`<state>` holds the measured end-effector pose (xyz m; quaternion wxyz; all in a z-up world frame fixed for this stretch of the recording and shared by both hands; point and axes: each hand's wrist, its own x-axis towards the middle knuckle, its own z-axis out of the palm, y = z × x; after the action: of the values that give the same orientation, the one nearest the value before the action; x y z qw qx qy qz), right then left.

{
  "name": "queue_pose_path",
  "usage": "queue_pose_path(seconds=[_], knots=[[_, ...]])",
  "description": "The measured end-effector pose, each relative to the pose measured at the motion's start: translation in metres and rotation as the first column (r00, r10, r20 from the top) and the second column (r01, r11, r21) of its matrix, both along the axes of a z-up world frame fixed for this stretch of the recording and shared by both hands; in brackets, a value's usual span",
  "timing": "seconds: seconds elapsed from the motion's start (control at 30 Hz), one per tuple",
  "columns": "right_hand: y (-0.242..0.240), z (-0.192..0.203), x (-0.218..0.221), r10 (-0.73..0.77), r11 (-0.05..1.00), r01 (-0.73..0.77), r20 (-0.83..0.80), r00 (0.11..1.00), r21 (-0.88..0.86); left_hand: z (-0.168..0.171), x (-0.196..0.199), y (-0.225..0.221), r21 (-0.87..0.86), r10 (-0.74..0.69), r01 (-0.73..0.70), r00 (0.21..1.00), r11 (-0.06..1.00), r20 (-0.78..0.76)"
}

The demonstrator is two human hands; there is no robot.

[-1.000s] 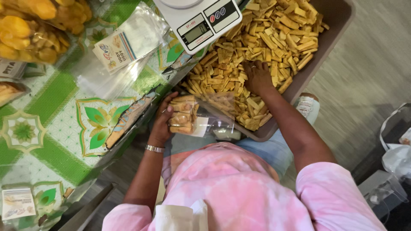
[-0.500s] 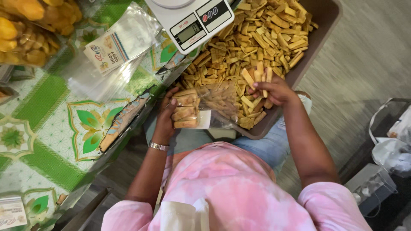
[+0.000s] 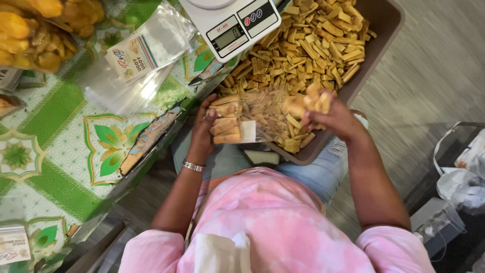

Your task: The person scoops rectangular snack sticks from a large bin into clear plastic bags. They place the filled bags on a digital scale to check the weight, then remove them and set them aside. The person repeats this process for multiple bags.

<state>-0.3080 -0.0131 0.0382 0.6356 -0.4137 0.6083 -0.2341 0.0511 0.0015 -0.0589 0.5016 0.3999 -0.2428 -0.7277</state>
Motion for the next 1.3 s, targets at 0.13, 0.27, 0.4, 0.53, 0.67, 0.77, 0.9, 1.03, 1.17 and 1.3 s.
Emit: queue_pose_path(seconds=[0.13, 0.27, 0.4, 0.53, 0.67, 0.77, 0.9, 1.03, 1.17, 1.3], knots=[[0.01, -0.003, 0.019, 0.128, 0.988, -0.135, 0.093, 0.987, 0.076, 0.005, -0.012, 0.001, -0.19, -0.088, 0.109, 0.989, 0.976, 0.115], [0.021, -0.018, 0.026, -0.257, 0.946, 0.098, 0.53, 0.808, 0.309, 0.011, -0.016, 0.003, -0.318, -0.127, 0.192, 0.969, 0.929, 0.214], [0.034, -0.031, 0.02, -0.358, 0.88, 0.055, 0.581, 0.731, 0.473, 0.017, -0.015, 0.001, -0.53, 0.078, 0.128, 0.934, 0.838, 0.348], [0.038, -0.029, 0.012, -0.399, 0.865, 0.036, 0.644, 0.653, 0.5, 0.022, -0.015, 0.005, -0.569, 0.09, 0.093, 0.954, 0.817, 0.285], [0.036, -0.012, 0.02, -0.381, 0.855, 0.059, 0.548, 0.745, 0.515, 0.027, -0.017, 0.0, -0.586, 0.076, 0.109, 0.957, 0.803, 0.282], [0.04, -0.002, 0.036, -0.156, 0.919, -0.097, 0.578, 0.801, 0.383, 0.028, -0.021, -0.009, -0.526, -0.015, 0.255, 0.909, 0.812, 0.417], [0.048, -0.006, 0.057, -0.3, 0.908, 0.01, 0.634, 0.713, 0.418, 0.03, -0.031, -0.01, -0.476, -0.16, 0.287, 0.943, 0.831, 0.291], [0.051, -0.017, 0.067, -0.248, 0.939, 0.025, 0.626, 0.739, 0.342, 0.032, -0.035, -0.007, -0.402, -0.178, 0.255, 0.96, 0.879, 0.218], [0.05, -0.022, 0.062, -0.254, 0.936, 0.157, 0.294, 0.921, 0.316, 0.034, -0.034, -0.009, -0.24, -0.202, 0.22, 0.975, 0.945, 0.096], [0.051, -0.021, 0.052, -0.292, 0.926, 0.172, 0.35, 0.89, 0.335, 0.036, -0.032, -0.01, -0.32, -0.215, 0.288, 0.946, 0.903, 0.243]])
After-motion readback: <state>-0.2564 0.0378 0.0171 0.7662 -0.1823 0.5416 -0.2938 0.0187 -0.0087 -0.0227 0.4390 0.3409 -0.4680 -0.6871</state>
